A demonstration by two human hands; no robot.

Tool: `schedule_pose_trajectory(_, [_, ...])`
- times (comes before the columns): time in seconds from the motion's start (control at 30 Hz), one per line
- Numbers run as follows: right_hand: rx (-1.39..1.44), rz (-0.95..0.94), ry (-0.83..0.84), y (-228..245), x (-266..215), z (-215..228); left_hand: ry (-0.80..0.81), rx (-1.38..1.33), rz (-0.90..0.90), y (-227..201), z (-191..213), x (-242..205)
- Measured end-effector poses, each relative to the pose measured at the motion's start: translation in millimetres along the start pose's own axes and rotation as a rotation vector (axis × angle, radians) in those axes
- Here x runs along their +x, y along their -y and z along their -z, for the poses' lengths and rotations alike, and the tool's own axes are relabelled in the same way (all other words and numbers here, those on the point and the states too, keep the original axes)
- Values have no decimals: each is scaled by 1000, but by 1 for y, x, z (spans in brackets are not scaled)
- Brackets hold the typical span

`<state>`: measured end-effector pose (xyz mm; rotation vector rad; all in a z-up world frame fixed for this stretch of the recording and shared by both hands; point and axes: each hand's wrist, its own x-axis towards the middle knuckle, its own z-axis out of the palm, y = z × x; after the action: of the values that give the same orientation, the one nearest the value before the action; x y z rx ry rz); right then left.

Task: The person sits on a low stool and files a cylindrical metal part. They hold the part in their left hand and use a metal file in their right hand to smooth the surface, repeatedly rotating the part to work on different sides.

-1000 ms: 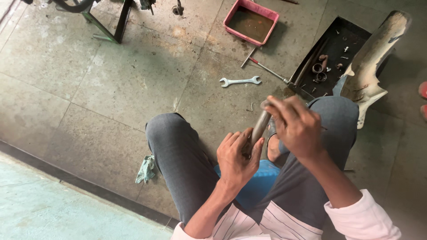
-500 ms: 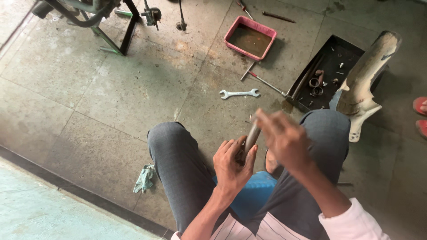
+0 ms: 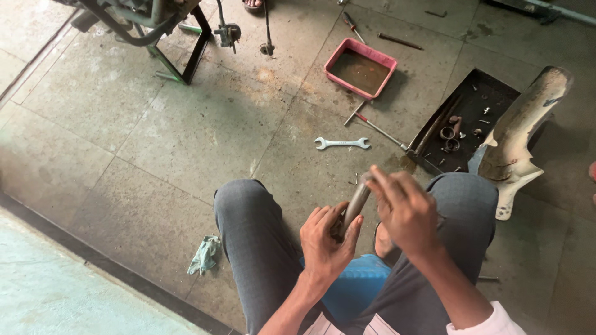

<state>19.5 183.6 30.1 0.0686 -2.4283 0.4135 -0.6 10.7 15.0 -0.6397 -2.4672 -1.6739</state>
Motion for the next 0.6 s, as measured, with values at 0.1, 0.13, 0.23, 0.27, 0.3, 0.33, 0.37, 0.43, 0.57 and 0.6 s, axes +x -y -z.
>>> schedule_pose_trajectory(0.1, [73,171,50,24,-7,9,-27,-32,-52,2,-1,3])
schedule_pose_trajectory(0.13, [34,117,53,18,-2,10,-22,-26,-46,2,-2,5])
schedule_pose_trajectory(0.23, [-26,12,90,8,3,10,-3,-2,-9,-1,0,1])
schedule_pose_trajectory(0.27, [-22,26,103,13,1,10,-2,2,-7,-3,0,2])
schedule_pose_trajectory(0.3, [-19,34,116,17,-2,11,5,5,-6,-4,1,2])
schedule_pose_trajectory(0.33, [0,64,117,19,-2,12,-7,5,-24,-4,2,2])
schedule_pose_trajectory(0.37, [18,89,121,20,-2,15,-15,3,-39,-3,2,2])
schedule_pose_trajectory(0.43, [21,39,83,17,1,16,-13,11,-48,-3,0,2])
schedule_pose_trajectory(0.57, [78,41,44,25,1,18,-17,7,-45,-3,2,4])
schedule_pose_trajectory(0.6, [121,114,68,29,-2,17,-25,-7,-49,-3,2,5])
